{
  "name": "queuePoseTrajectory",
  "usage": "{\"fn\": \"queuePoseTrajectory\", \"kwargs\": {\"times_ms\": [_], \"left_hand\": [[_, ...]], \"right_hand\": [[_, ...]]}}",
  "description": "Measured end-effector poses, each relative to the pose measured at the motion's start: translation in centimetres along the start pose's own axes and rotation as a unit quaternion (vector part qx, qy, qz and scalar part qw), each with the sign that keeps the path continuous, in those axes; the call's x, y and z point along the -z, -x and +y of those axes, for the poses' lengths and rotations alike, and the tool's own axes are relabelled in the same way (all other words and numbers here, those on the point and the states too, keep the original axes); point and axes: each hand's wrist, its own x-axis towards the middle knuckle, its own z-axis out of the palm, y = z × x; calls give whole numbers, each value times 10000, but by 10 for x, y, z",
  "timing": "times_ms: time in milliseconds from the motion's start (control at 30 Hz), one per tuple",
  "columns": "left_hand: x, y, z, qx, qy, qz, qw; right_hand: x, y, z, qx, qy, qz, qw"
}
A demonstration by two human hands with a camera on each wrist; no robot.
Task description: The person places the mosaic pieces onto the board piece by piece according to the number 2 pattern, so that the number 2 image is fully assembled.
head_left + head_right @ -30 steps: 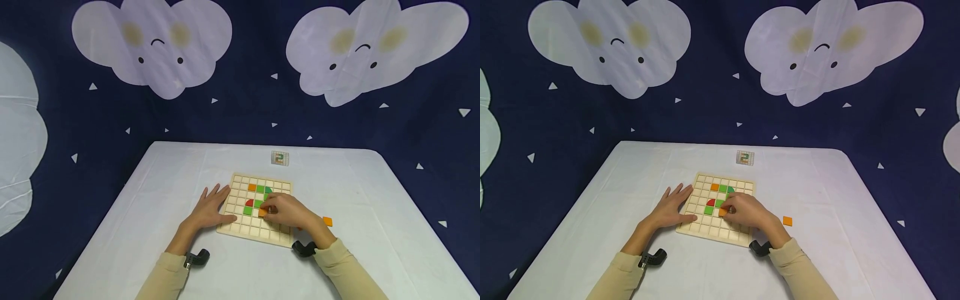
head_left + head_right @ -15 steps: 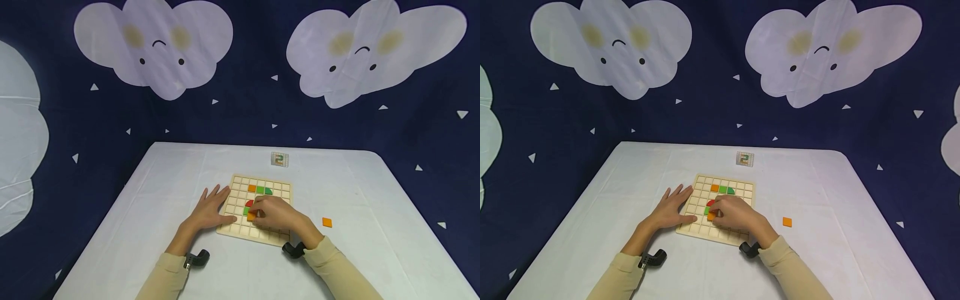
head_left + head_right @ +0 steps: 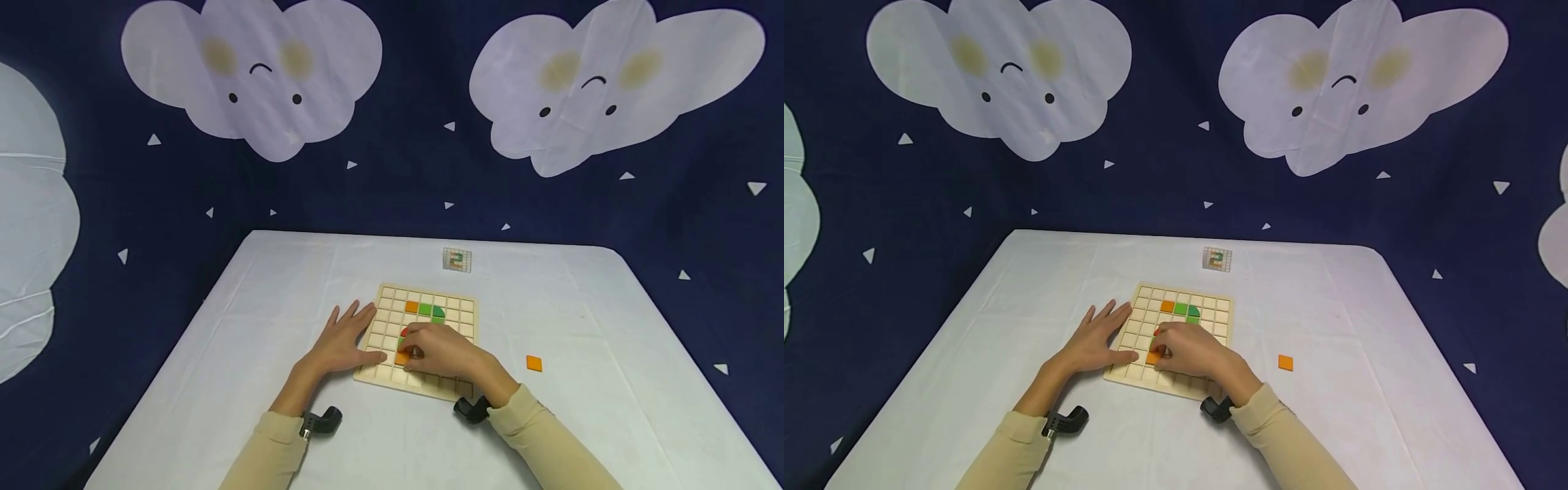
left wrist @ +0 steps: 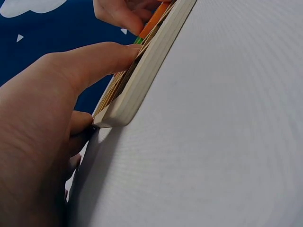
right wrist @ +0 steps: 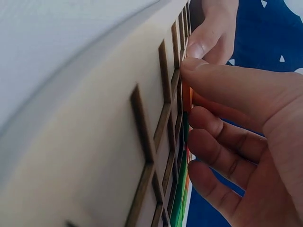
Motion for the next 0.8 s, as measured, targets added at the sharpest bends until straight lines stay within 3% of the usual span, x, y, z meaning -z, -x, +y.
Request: {"fn": "queuePoseTrajectory", "kwargs": {"times_ms": [400, 800], "left_hand": [[1, -1, 1, -8, -7, 26, 10000], [0, 0, 3, 12, 84, 71, 9999]], "right_hand": [[2, 8, 7, -107, -124, 123, 9998], [13, 43, 29, -891, -444, 385, 9943]]}}
